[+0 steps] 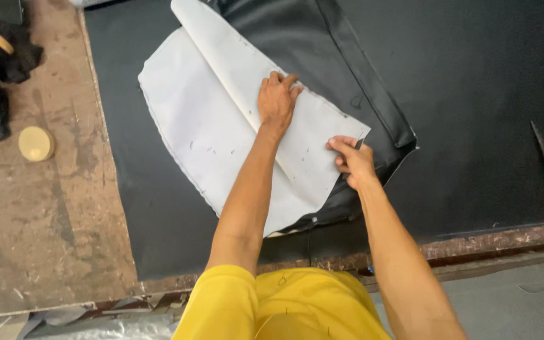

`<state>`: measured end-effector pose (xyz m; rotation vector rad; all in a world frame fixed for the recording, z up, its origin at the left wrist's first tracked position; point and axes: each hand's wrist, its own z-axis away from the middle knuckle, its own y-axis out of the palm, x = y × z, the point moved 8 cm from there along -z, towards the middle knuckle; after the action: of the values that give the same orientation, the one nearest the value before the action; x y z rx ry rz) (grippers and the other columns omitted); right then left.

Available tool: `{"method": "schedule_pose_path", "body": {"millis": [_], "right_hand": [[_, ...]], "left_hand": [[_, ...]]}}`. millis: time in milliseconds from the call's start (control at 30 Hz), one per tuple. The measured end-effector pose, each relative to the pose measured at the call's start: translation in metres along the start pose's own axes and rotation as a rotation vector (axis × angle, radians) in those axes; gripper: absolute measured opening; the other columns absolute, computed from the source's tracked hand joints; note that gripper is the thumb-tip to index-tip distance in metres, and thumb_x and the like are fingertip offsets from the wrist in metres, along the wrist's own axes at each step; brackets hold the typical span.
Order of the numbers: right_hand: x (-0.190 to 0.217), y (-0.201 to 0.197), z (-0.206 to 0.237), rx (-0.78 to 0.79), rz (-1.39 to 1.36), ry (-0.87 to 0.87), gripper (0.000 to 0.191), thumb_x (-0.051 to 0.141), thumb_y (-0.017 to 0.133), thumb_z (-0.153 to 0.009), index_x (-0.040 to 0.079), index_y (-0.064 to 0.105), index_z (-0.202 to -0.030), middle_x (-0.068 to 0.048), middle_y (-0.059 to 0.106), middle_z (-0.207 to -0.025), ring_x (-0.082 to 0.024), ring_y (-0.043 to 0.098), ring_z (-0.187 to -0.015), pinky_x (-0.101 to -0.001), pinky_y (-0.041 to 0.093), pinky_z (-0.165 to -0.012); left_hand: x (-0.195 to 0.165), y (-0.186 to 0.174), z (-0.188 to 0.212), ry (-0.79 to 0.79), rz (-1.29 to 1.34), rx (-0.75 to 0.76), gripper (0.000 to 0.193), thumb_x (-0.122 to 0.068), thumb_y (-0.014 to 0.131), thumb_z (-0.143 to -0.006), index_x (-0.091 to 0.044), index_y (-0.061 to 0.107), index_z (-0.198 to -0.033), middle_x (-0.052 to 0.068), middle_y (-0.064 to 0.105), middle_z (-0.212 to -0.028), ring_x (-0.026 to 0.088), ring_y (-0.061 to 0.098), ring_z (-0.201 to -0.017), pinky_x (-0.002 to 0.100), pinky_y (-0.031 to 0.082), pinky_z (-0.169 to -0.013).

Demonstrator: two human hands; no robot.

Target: The person threads a black fabric strap through the folded hem of a black vinyl cover laid on the workbench, using a flat metal blade to push and pull the strap through the seam. They work along the edge, reposition the cover, and continue seating the strap through the hem.

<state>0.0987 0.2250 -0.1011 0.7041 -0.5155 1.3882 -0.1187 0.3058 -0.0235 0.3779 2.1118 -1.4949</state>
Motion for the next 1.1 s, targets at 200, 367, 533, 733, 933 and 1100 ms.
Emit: {"method": "schedule_pose_path", "body": {"millis": [200, 367, 533, 733, 933, 1100], "right_hand": [[-0.009, -0.007, -0.009, -0.062, 0.042, 0.032, 0.027, 0.013, 0.08, -0.083, 0.001, 0.071, -0.104, -0.008, 0.076, -0.091, -0.007, 0.05, -0.053, -0.0218, 0.03, -0.043], [-0.018, -0.016, -0.014, -0.087, 0.061, 0.05, 0.028, 0.013, 0.081, -0.082, 0.001, 0.07, -0.104, -0.007, 0.076, -0.091, -0.007, 0.051, -0.053, -0.0214, 0.033, -0.045], [-0.023, -0.018, -0.018, -0.103, 0.088, 0.07, 0.028, 0.014, 0.081, -0.081, 0.002, 0.07, -0.104, -0.008, 0.077, -0.092, -0.007, 0.051, -0.053, -0.0211, 0.033, -0.045], [-0.024, -0.018, -0.018, -0.087, 0.061, 0.068, 0.027, 0.013, 0.081, -0.081, 0.0, 0.07, -0.103, -0.008, 0.076, -0.091, -0.007, 0.051, -0.053, -0.0212, 0.032, -0.045], [-0.022, -0.016, -0.018, -0.07, 0.063, 0.065, 0.024, 0.013, 0.081, -0.082, 0.002, 0.072, -0.102, -0.007, 0.076, -0.091, -0.006, 0.051, -0.054, -0.0211, 0.032, -0.045], [-0.024, -0.016, -0.02, -0.082, 0.087, 0.069, 0.024, 0.015, 0.081, -0.082, 0.003, 0.072, -0.101, -0.006, 0.077, -0.091, -0.006, 0.051, -0.054, -0.021, 0.034, -0.045]], "left_hand": [[0.014, 0.007, -0.014, -0.01, 0.002, -0.041, 0.011, -0.018, 0.065, -0.098, -0.008, 0.07, -0.098, 0.008, 0.066, -0.101, 0.03, 0.064, -0.09, 0.044, 0.053, -0.078], [0.072, 0.014, -0.016, -0.6, 0.542, 0.091, 0.018, -0.019, 0.056, -0.106, -0.004, 0.064, -0.101, 0.017, 0.071, -0.089, 0.035, 0.066, -0.078, 0.045, 0.054, -0.074], [0.033, 0.007, -0.011, -0.049, 0.347, 0.152, 0.015, -0.01, 0.064, -0.092, -0.001, 0.072, -0.101, 0.017, 0.071, -0.097, 0.033, 0.068, -0.087, 0.044, 0.055, -0.078], [0.02, 0.023, -0.01, 0.15, 0.024, 0.125, 0.018, -0.002, 0.065, -0.085, 0.0, 0.075, -0.101, 0.018, 0.066, -0.094, 0.034, 0.065, -0.09, 0.044, 0.056, -0.077], [0.001, 0.036, -0.019, 0.408, -0.239, 0.288, 0.013, 0.003, 0.064, -0.08, 0.001, 0.072, -0.089, 0.018, 0.067, -0.098, 0.033, 0.067, -0.092, 0.042, 0.057, -0.075], [0.043, -0.004, -0.052, -0.077, 0.26, 0.145, 0.012, -0.007, 0.064, -0.091, -0.001, 0.074, -0.093, 0.021, 0.073, -0.09, 0.036, 0.071, -0.085, 0.045, 0.055, -0.08]]}}
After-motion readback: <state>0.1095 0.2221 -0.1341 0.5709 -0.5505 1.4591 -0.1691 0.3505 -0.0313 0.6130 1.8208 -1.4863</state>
